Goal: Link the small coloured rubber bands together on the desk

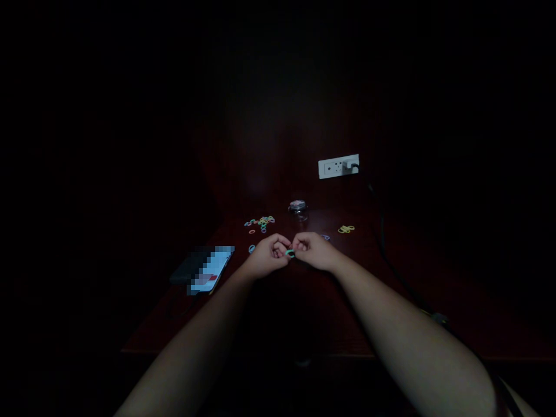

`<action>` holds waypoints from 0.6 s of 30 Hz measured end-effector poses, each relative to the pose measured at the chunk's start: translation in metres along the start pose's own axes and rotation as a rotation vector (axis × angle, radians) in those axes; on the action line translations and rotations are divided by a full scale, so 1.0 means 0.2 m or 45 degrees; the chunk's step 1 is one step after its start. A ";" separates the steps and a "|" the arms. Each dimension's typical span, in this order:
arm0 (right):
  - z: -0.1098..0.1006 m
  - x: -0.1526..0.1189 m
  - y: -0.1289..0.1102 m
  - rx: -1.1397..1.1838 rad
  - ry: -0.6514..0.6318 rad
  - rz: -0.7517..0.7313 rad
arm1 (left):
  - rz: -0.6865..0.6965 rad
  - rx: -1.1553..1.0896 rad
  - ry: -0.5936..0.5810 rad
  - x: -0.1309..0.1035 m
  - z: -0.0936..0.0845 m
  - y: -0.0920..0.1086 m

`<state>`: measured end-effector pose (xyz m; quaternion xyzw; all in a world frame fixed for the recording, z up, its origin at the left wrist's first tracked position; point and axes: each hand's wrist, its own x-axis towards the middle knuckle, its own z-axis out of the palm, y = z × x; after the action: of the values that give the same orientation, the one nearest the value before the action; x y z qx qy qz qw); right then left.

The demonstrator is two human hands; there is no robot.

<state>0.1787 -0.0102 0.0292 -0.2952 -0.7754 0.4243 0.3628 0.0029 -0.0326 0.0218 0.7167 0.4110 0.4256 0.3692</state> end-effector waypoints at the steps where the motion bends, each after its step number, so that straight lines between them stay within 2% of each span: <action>1: 0.00 0.00 0.00 0.001 0.006 -0.008 | -0.040 0.003 0.006 0.00 0.00 0.00; 4: 0.00 0.01 0.01 -0.012 0.048 -0.024 | -0.155 -0.004 -0.033 0.00 0.00 0.00; 8: 0.00 0.01 0.00 -0.033 0.076 -0.040 | -0.205 0.008 -0.062 0.00 0.00 0.00; 12: 0.00 0.01 0.00 -0.062 0.131 -0.042 | -0.203 -0.008 0.010 0.00 0.00 0.02; 18: 0.01 0.02 0.01 -0.018 0.260 -0.093 | -0.261 -0.242 0.182 0.03 0.03 0.01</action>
<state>0.1753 -0.0063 0.0280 -0.3110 -0.7476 0.3730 0.4530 0.0106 -0.0283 0.0243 0.6007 0.4651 0.4726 0.4467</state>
